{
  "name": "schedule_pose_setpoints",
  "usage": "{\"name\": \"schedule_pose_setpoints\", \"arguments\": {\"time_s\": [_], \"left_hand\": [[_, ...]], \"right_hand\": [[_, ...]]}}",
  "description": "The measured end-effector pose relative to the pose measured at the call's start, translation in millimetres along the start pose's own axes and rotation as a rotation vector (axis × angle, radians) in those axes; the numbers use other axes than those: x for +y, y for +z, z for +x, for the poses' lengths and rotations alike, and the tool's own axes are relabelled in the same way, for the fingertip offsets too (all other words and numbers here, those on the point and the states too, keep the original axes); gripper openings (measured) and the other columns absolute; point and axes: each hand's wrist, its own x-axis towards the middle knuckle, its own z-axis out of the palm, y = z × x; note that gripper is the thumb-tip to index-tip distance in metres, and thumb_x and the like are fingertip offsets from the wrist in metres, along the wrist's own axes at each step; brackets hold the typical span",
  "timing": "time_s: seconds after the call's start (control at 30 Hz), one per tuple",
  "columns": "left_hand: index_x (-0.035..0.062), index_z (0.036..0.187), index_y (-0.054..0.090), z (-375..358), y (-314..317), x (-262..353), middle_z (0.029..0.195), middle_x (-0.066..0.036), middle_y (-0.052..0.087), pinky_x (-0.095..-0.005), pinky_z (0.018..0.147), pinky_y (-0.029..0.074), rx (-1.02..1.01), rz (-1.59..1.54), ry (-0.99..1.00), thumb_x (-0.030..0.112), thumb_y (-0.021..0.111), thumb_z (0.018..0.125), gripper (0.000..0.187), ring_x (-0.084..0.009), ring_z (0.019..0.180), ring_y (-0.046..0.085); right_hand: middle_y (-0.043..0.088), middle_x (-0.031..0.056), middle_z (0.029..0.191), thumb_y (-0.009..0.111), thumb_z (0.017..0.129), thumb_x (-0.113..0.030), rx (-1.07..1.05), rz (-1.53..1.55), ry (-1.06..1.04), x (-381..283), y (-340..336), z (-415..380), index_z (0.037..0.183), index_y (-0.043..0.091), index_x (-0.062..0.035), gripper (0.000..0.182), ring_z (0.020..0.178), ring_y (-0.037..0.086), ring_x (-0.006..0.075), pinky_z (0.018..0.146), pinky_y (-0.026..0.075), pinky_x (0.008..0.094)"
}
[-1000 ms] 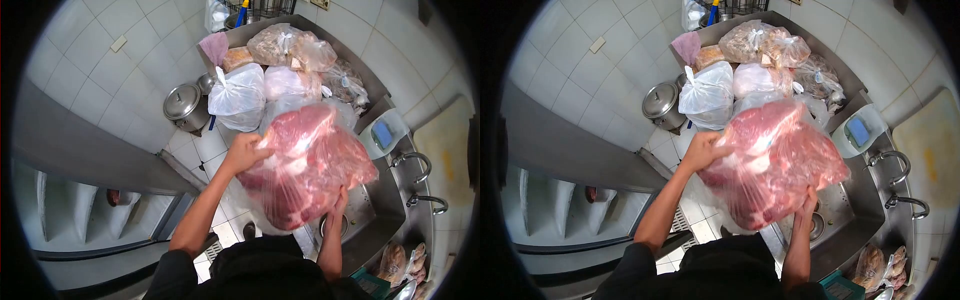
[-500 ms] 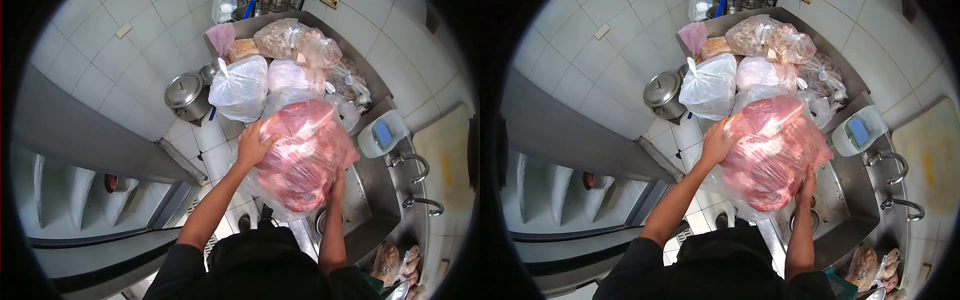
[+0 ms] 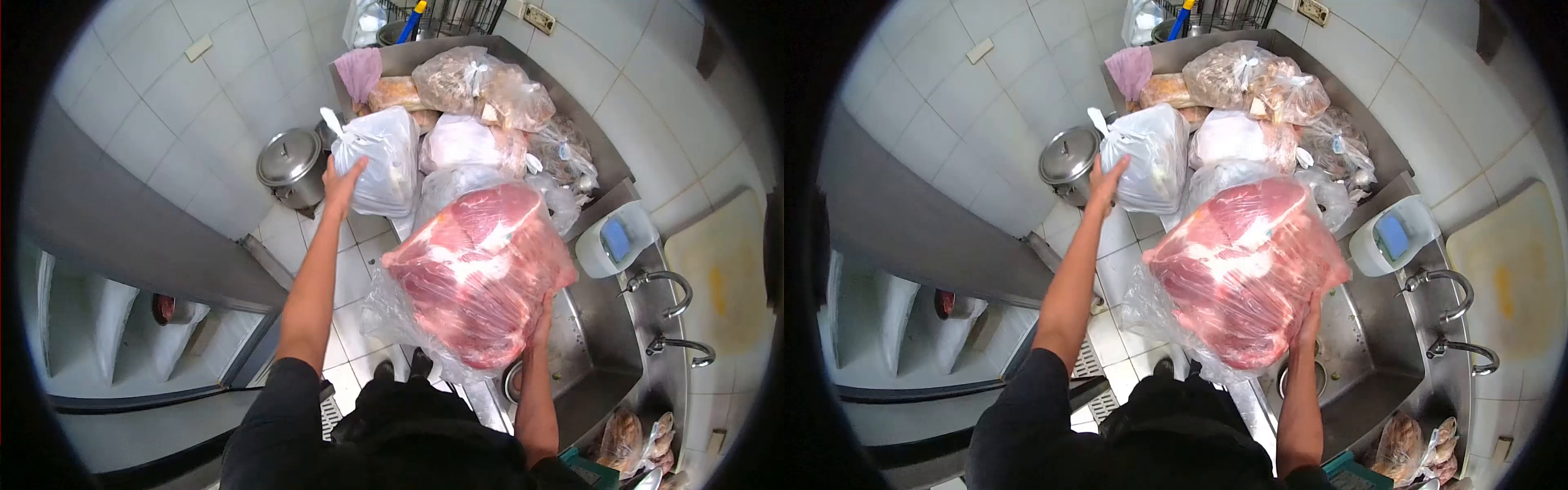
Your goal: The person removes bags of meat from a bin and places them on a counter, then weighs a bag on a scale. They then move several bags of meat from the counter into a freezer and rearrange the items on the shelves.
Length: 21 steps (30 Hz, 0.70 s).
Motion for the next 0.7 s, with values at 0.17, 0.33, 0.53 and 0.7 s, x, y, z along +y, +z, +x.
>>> {"name": "schedule_pose_setpoints", "arguments": {"time_s": [0.17, 0.33, 0.53, 0.7], "left_hand": [[0.0136, 0.149, 0.031, 23, 3, 10, 0.143, -0.028, 0.033, -0.0451, 0.106, 0.035, 0.017, 0.452, 0.026, 0.068, 0.072, 0.065, 0.108, -0.0399, 0.129, 0.042], [0.0089, 0.127, 0.058, 19, 18, 31, 0.135, -0.019, 0.047, -0.0577, 0.103, 0.03, 0.005, 0.656, 0.072, 0.065, 0.069, 0.068, 0.082, -0.0427, 0.123, 0.042], [0.0017, 0.106, 0.066, 75, 25, -11, 0.11, -0.019, 0.062, -0.041, 0.089, 0.045, 0.071, 0.289, 0.157, 0.035, 0.076, 0.073, 0.048, -0.0337, 0.102, 0.058], [-0.0075, 0.101, 0.067, 90, 22, 5, 0.093, -0.014, 0.068, -0.0329, 0.074, 0.048, -0.024, 0.113, -0.005, 0.021, 0.073, 0.075, 0.039, -0.0198, 0.083, 0.063]], "right_hand": [[0.049, 0.0167, 0.137, 0.043, 0.098, -0.047, -0.066, 0.013, 0.0, 2, -2, 6, 0.14, 0.037, 0.0009, 0.064, 0.121, 0.051, 0.0306, 0.104, 0.042, 0.0433], [0.049, 0.0162, 0.137, 0.045, 0.097, -0.05, 0.02, 0.025, 0.043, -3, 13, -8, 0.141, 0.036, -0.0013, 0.066, 0.12, 0.052, 0.0307, 0.102, 0.043, 0.0436], [0.05, 0.0155, 0.135, 0.045, 0.095, -0.055, 0.142, 0.045, 0.053, 2, 12, -7, 0.14, 0.039, -0.0047, 0.067, 0.118, 0.054, 0.0301, 0.1, 0.045, 0.044], [0.051, 0.0136, 0.135, 0.037, 0.095, -0.061, 0.211, 0.108, 0.2, 10, 21, -55, 0.14, 0.041, -0.0058, 0.071, 0.12, 0.053, 0.0299, 0.1, 0.044, 0.0441]]}}
